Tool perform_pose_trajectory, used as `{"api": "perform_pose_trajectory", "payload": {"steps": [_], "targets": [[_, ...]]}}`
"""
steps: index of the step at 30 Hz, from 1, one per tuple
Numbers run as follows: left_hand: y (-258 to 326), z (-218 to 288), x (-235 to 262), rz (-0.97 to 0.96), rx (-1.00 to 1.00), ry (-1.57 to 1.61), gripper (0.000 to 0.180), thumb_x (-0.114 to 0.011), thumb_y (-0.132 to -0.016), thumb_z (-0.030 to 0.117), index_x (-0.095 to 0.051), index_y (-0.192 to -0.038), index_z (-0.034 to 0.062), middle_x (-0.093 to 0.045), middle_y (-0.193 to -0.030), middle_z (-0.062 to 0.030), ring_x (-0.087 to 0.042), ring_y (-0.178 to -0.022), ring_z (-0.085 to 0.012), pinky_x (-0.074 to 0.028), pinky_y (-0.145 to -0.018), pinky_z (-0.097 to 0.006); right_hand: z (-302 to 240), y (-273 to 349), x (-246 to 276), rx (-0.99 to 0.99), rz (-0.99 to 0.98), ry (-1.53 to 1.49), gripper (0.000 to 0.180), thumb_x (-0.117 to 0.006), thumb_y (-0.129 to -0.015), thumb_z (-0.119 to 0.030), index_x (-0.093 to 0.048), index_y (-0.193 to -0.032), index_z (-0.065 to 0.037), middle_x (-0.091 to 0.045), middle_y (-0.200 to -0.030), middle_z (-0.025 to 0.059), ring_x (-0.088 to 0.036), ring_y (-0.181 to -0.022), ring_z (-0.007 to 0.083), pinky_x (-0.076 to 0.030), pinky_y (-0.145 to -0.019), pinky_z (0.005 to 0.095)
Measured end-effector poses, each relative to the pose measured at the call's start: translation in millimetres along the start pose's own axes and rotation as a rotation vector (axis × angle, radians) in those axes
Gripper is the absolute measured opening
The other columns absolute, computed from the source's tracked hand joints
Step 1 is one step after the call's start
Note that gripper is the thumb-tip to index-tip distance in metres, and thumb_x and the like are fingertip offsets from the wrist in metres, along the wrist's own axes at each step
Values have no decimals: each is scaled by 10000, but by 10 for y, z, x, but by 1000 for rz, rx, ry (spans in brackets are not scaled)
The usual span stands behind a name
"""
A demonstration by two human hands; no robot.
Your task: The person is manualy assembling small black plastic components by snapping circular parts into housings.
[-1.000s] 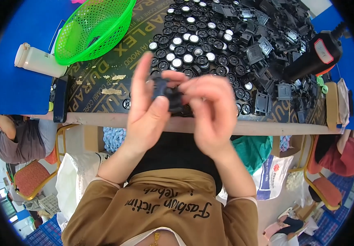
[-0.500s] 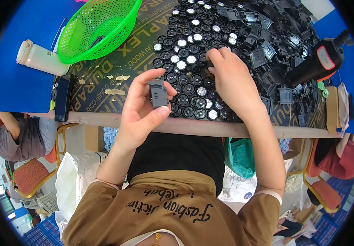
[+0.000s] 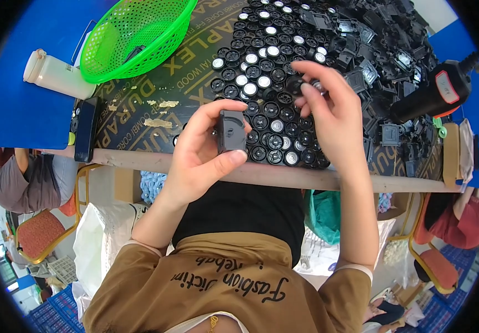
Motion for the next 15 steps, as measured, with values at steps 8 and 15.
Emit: {"api": "perform_pose_trajectory", "payload": {"steps": [8,15], "targets": [[48,-29,-192,-47,34,368,580,-682,-752,227,-391,-1204,10,-521,-971,-102,-527,-811,-160,-435,-737,-279,-31,576,-188,222,-42,-408,148,-576,-773,47,-616,-915,31,-548,-1001,111,-553,-854,145,-458,-766,257],[53,200,-99,6,-260,-344,527,-759,-644,113,-538,-1118,56,-553,-987,-89,-554,-884,-207,-445,-773,-297,-103,622,-207,-32,-3,-856,375,-718,-712,-90,-593,-1048,19,-584,-976,77,-548,-891,146,-438,-785,250]]}}
Point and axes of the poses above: each hand's wrist, its own y-axis away from the middle knuckle, its own x-axis out of the back of the hand, z = x × y, the point moved 5 cm from there along -y, towards the middle knuckle
